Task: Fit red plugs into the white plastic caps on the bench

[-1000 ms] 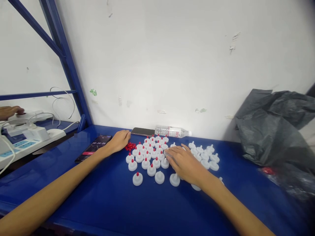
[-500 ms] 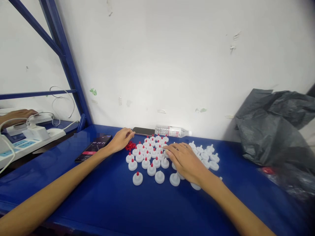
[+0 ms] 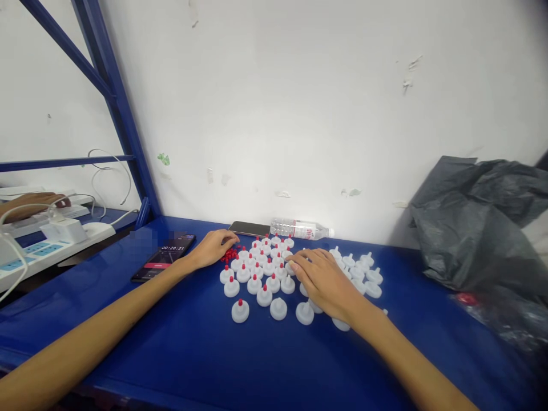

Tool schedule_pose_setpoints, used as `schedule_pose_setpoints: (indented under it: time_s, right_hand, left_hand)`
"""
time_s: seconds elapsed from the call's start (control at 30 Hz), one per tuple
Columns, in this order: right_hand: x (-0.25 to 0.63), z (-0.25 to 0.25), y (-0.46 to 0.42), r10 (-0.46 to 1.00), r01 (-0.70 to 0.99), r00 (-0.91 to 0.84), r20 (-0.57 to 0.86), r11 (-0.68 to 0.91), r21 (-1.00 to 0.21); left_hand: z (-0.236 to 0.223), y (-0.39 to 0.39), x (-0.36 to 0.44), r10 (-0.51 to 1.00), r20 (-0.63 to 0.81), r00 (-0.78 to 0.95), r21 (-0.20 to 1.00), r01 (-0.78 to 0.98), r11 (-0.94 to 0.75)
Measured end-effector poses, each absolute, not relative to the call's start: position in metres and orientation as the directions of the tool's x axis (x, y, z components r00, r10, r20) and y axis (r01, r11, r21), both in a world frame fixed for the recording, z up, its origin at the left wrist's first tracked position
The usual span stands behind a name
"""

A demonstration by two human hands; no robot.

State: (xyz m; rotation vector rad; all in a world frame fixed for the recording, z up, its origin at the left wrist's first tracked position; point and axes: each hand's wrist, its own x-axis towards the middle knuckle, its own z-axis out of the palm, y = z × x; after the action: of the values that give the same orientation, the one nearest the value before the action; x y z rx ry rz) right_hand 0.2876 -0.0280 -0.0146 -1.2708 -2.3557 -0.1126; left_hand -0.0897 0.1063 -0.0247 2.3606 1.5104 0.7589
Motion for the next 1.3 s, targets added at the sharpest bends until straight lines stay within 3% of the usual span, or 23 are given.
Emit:
schedule_pose_setpoints:
  time_s: [0.3,0.57,0.73,0.93,1.07,1.17,1.3]
  right_hand:
    - [0.287,-0.014,-0.029,0.794,0.823,-0.449,0.41,0.546,-0.156]
    - [0.288,-0.009,-0.031,0.799,0.833,-0.434,0.415,0.532,-0.154]
    - [0.289,-0.007,-0.033,0.845,0.843,-0.419,0.332,0.498,-0.203]
    - [0.277,0.006,-0.025,0.922,0.887,-0.362,0.137,0.386,-0.253]
    - [0.27,0.013,-0.007,0.905,0.874,-0.421,0.064,0.423,-0.238]
    - [0.277,0.015,0.001,0.872,0.851,-0.463,0.158,0.487,-0.194]
    - [0.289,0.017,-0.003,0.794,0.824,-0.41,0.45,0.533,-0.191]
  left_hand:
    - [-0.017,0.098,-0.084,0.907,0.293,0.304,0.554,0.719,-0.42]
    - [-0.014,0.094,-0.08,0.904,0.293,0.312,0.533,0.732,-0.426]
    - [-0.015,0.095,-0.081,0.903,0.29,0.318,0.537,0.727,-0.429]
    - [-0.015,0.094,-0.079,0.897,0.302,0.324,0.535,0.721,-0.441]
    - [-0.013,0.093,-0.076,0.886,0.333,0.322,0.528,0.715,-0.458]
    - [-0.01,0.088,-0.074,0.868,0.383,0.317,0.523,0.7,-0.487]
    - [-0.003,0.077,-0.07,0.849,0.443,0.286,0.526,0.684,-0.505]
